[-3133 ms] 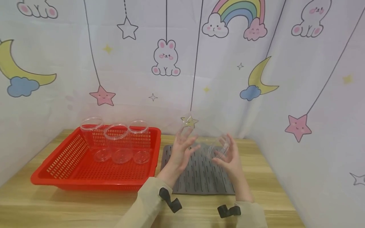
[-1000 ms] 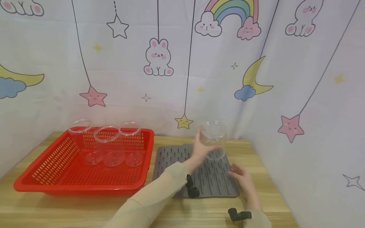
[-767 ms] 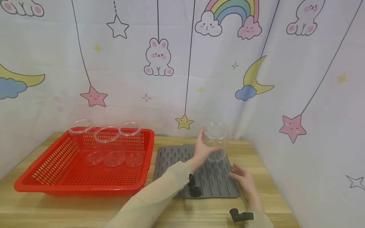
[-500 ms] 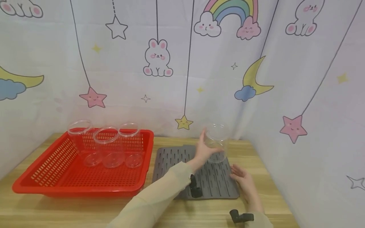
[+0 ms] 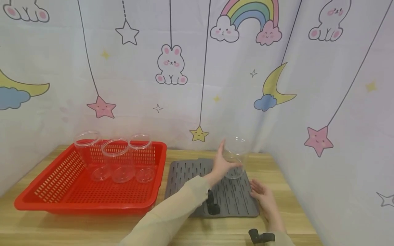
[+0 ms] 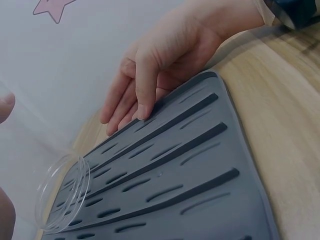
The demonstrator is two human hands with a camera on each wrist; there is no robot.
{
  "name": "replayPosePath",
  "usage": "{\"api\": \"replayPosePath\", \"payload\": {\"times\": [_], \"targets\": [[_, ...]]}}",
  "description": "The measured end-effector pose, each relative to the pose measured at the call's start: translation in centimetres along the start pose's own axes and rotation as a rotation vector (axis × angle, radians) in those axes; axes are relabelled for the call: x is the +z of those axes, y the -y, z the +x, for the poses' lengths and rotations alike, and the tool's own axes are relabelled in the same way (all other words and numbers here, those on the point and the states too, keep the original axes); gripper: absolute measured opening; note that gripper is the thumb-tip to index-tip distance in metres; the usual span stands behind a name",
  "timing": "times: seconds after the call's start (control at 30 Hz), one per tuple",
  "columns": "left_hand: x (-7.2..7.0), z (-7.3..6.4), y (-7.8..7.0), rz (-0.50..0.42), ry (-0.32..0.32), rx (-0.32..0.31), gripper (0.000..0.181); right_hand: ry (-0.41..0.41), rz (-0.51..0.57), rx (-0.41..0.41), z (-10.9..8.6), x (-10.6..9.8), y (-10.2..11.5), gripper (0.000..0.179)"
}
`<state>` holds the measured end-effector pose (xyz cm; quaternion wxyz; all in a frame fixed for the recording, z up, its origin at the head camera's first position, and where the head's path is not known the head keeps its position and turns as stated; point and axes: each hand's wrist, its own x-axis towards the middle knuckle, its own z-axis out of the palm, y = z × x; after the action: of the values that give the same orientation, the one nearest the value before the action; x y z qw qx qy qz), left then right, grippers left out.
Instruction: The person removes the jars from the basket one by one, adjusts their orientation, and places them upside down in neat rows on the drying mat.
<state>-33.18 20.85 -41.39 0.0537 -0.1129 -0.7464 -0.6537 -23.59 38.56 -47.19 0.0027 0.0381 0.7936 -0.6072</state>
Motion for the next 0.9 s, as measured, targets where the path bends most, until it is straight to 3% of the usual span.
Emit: {"api": "replayPosePath", "payload": {"times": [0.4,0.9], "targets": [[0.1,0.0,-0.7,0.025,0.059,-0.075,0.113,-0.001,0.0,0.037,-0.2,0.3,-0.2,0.065],[-0.7,0.6,-2.4,0.09,0.124,-0.134,0.115,-0.015,-0.023,-0.015,-0.1,0.1,0.1,0.066]]}}
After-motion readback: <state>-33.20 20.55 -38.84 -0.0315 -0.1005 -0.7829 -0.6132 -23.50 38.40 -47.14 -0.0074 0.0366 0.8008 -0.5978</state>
